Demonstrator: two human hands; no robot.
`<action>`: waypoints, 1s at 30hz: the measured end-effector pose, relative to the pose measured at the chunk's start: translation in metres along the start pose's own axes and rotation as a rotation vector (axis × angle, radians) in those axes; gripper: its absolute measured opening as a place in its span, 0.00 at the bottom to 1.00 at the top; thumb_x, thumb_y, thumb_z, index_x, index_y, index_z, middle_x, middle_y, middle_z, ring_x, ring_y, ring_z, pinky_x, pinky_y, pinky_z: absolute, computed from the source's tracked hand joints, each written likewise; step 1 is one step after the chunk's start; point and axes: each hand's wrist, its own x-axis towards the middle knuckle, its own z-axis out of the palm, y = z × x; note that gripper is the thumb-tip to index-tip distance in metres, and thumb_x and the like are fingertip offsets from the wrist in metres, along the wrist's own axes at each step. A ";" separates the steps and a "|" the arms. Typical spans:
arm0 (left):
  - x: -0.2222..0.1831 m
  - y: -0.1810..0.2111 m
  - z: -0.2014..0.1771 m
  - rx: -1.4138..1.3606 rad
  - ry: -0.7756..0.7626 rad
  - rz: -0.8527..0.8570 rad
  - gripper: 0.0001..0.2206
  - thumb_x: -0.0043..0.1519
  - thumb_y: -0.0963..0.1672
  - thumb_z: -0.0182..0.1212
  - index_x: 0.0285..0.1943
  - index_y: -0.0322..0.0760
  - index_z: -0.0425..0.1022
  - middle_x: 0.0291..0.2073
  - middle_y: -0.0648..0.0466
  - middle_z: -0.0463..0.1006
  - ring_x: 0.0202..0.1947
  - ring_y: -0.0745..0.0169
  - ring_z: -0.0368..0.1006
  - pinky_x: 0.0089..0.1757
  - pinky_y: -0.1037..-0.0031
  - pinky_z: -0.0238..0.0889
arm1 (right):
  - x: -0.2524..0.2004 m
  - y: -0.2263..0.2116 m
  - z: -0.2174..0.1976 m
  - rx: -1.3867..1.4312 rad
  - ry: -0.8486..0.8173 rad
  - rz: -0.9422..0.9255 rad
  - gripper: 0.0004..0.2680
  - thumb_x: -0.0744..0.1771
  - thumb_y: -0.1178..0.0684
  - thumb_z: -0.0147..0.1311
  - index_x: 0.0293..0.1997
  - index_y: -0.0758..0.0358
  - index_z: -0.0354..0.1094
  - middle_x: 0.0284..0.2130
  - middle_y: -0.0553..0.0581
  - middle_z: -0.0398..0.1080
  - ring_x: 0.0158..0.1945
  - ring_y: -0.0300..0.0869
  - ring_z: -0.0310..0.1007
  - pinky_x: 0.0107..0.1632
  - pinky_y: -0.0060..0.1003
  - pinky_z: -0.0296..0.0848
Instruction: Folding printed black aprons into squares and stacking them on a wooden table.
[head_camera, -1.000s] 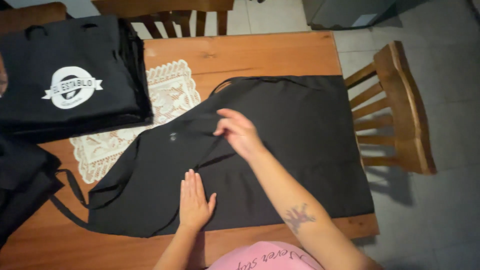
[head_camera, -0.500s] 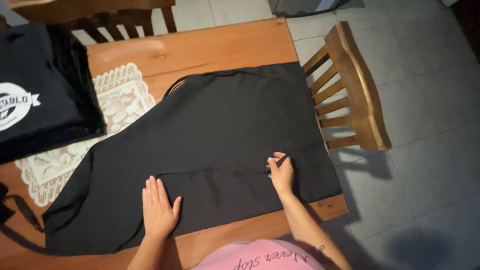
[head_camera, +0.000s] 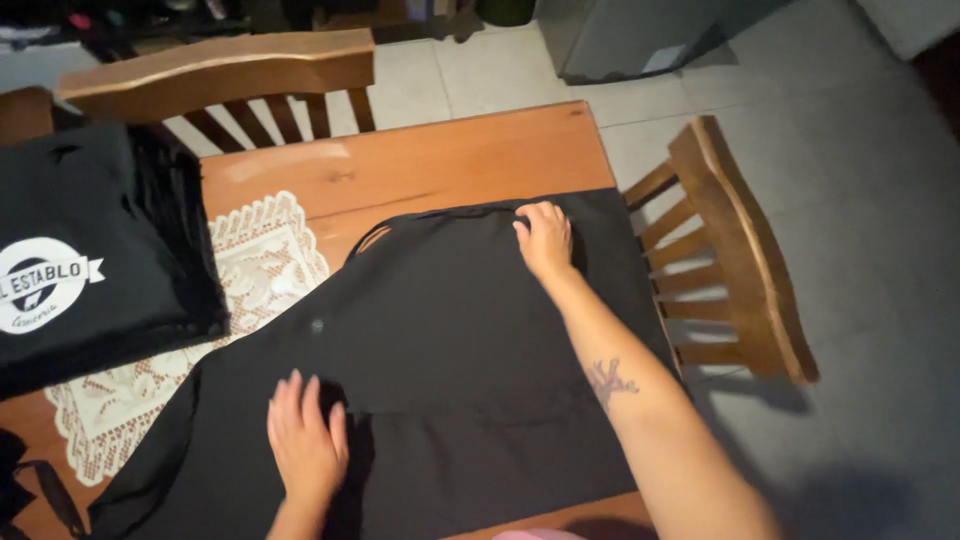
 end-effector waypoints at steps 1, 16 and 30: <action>0.021 -0.009 0.009 -0.029 -0.007 -0.102 0.22 0.67 0.47 0.53 0.66 0.28 0.68 0.70 0.37 0.66 0.70 0.32 0.61 0.67 0.48 0.54 | 0.016 -0.004 0.006 0.043 -0.151 0.035 0.07 0.63 0.48 0.61 0.43 0.49 0.73 0.40 0.50 0.73 0.46 0.50 0.71 0.50 0.52 0.67; 0.195 0.008 0.145 -0.024 -0.464 0.024 0.27 0.70 0.55 0.44 0.80 0.55 0.54 0.80 0.51 0.49 0.79 0.48 0.42 0.69 0.39 0.36 | 0.011 -0.014 0.048 0.475 -0.361 0.387 0.03 0.67 0.51 0.59 0.36 0.55 0.71 0.23 0.52 0.77 0.33 0.45 0.80 0.39 0.39 0.76; 0.217 -0.028 0.183 -0.177 -0.245 -0.324 0.34 0.52 0.52 0.77 0.66 0.45 0.66 0.47 0.56 0.74 0.53 0.47 0.71 0.48 0.47 0.64 | 0.037 0.066 0.004 0.059 0.020 0.216 0.10 0.65 0.59 0.63 0.49 0.53 0.72 0.45 0.54 0.70 0.55 0.53 0.69 0.55 0.56 0.70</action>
